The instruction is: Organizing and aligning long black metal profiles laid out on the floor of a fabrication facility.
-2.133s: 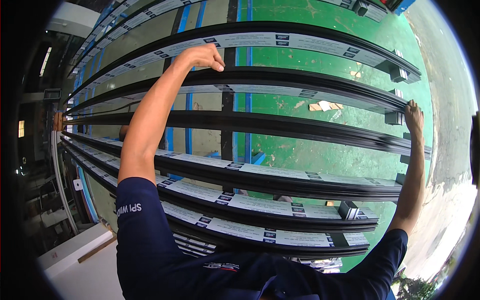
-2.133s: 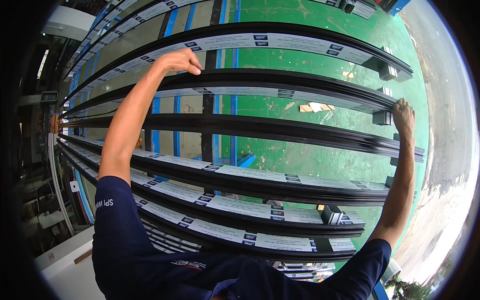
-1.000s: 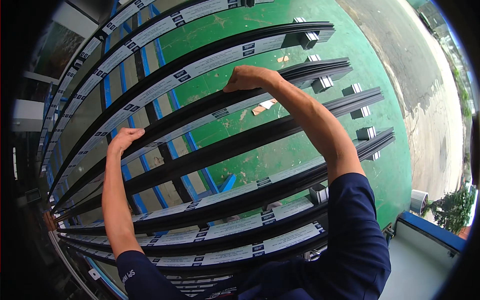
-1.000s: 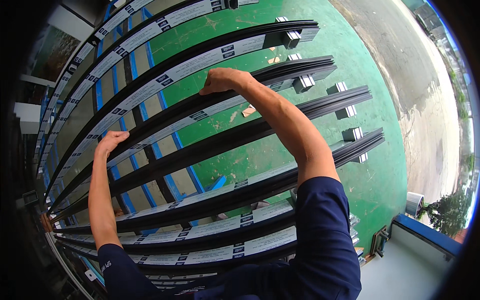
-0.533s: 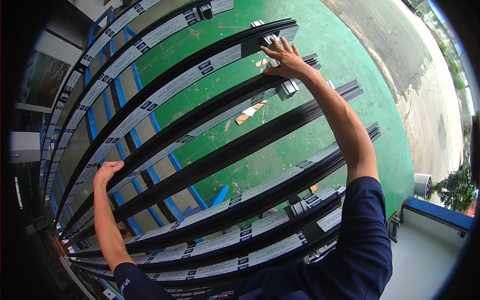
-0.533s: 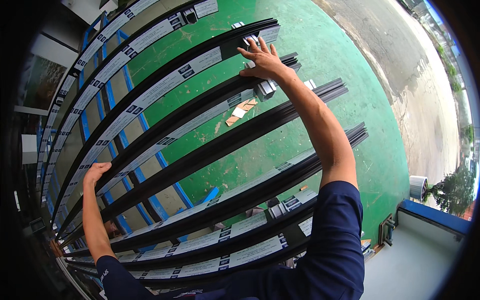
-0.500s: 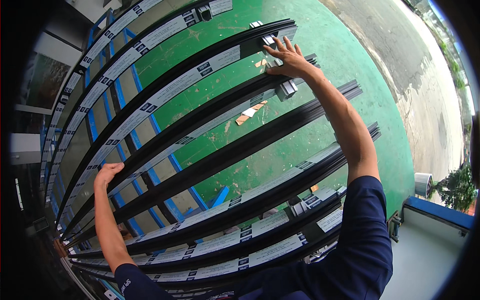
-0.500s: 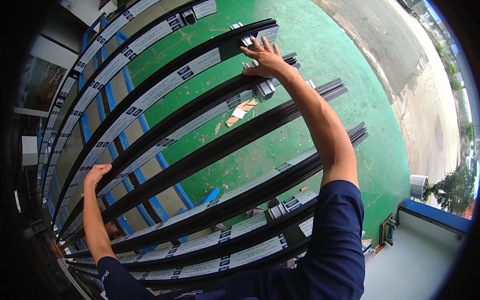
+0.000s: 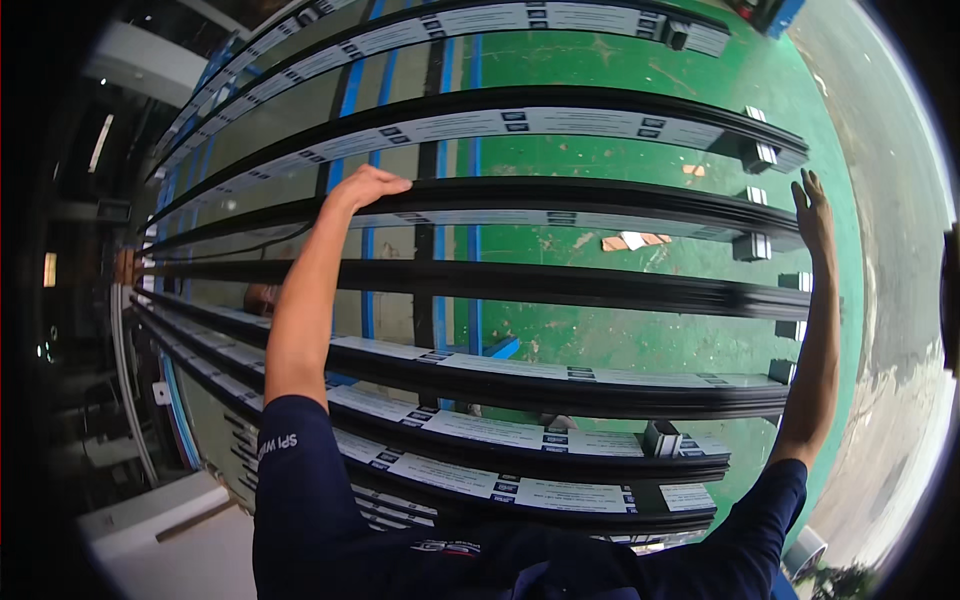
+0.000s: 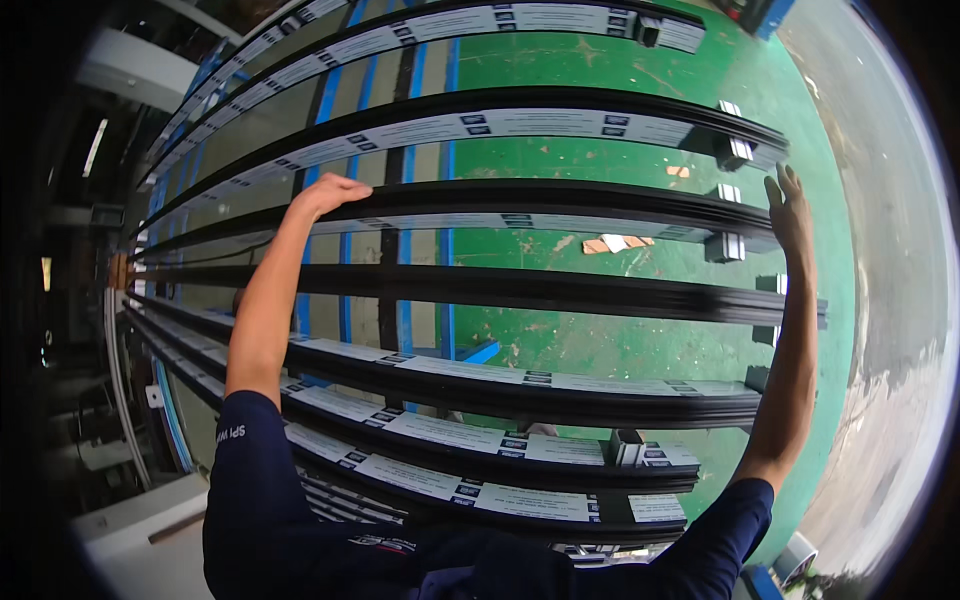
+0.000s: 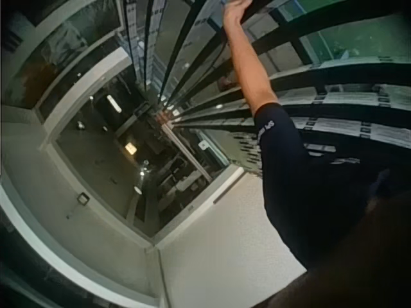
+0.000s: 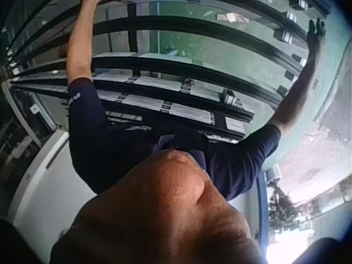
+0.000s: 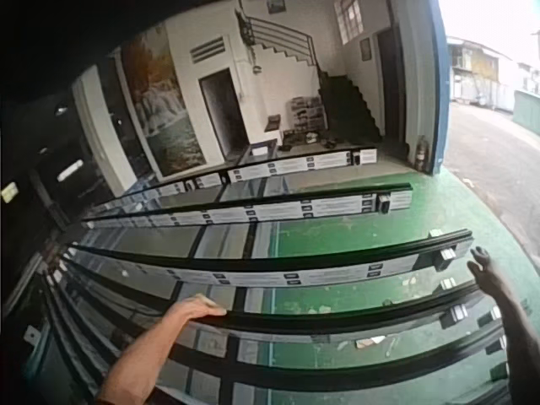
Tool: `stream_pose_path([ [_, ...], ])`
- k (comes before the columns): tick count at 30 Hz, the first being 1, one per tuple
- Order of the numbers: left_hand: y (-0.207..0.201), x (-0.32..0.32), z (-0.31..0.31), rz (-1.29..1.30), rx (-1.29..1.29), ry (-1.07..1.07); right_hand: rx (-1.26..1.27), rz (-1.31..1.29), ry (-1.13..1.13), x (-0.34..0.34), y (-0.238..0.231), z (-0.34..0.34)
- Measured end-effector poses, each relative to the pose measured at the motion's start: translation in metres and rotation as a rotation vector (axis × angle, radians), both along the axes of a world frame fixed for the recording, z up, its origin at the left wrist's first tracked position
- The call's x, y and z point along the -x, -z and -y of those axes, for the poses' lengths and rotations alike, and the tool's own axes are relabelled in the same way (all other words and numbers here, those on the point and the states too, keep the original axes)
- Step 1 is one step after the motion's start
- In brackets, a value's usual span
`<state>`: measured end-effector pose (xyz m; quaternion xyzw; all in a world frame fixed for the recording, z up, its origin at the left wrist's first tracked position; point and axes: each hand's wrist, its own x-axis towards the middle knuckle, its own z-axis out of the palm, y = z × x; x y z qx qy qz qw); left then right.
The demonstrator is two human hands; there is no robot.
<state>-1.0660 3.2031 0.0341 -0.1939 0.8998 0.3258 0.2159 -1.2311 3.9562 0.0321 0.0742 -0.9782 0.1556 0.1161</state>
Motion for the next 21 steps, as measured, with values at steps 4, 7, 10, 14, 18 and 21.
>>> stream_pose_path([
  [4, 0.014, -0.030, 0.023, -0.199, 0.098, -0.012, 0.150, 0.213, -0.618, -0.098, -0.016, 0.303],
  [7, 0.044, -0.098, 0.055, -0.862, 0.442, 0.055, 0.062, 0.295, -0.636, -0.137, 0.014, 0.432],
  [10, 0.017, -0.144, 0.084, -0.845, 0.795, 0.041, -0.139, 0.096, -0.456, -0.145, 0.039, 0.433],
  [14, 0.015, -0.176, 0.203, -0.101, 0.721, -0.223, -0.186, 0.125, -0.354, -0.147, 0.041, 0.454],
  [18, 0.037, -0.175, 0.290, 0.136, 0.386, -0.043, -0.290, 0.173, -0.227, -0.143, 0.063, 0.465],
  [21, 0.040, -0.181, 0.339, 0.165, 0.255, 0.197, -0.371, 0.211, -0.237, -0.130, 0.071, 0.441],
])
